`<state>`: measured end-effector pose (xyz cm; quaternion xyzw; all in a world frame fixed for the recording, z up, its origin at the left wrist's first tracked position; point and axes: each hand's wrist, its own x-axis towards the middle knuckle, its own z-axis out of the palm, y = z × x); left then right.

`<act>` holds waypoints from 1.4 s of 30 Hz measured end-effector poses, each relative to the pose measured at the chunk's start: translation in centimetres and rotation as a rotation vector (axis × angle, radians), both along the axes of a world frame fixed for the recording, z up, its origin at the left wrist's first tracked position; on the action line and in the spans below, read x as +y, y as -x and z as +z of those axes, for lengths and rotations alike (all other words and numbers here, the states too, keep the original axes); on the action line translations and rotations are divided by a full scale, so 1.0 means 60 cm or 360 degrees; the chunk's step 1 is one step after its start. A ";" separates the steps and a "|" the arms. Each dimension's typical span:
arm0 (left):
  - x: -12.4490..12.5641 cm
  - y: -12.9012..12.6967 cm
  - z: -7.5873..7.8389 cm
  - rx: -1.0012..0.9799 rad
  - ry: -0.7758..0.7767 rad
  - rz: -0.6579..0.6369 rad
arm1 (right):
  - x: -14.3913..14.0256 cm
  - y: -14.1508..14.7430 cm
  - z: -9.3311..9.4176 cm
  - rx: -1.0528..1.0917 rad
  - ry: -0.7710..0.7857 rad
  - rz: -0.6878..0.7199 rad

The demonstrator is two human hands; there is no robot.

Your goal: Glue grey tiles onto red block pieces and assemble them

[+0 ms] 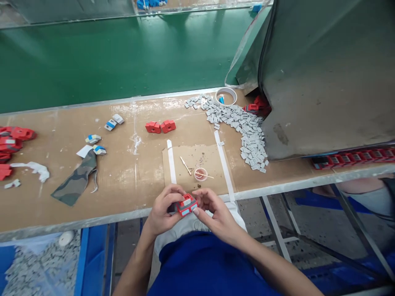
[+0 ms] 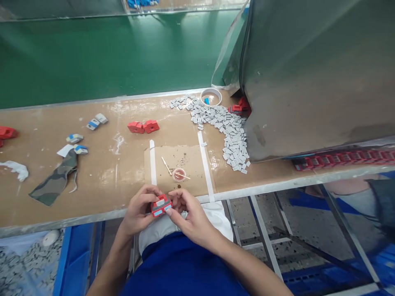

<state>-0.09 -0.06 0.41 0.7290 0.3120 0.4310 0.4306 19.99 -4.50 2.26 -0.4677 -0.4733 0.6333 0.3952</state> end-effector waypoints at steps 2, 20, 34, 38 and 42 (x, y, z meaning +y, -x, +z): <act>0.000 0.002 -0.004 -0.0060 0.0032 -0.0030 | -0.005 0.009 -0.007 0.0055 -0.0008 -0.0023; 0.000 0.003 0.001 -0.0107 0.0211 0.0031 | 0.011 0.002 -0.001 -0.0406 -0.0545 -0.0156; 0.005 0.005 -0.001 -0.0287 0.0170 0.0088 | 0.020 0.009 -0.002 -0.0577 -0.0955 -0.0081; 0.006 0.005 0.000 -0.0160 0.0185 0.0050 | 0.010 0.007 -0.020 -0.0405 -0.0725 -0.0143; 0.000 0.005 -0.004 -0.0178 0.0227 0.0003 | -0.006 0.015 -0.033 0.0016 -0.0417 -0.0274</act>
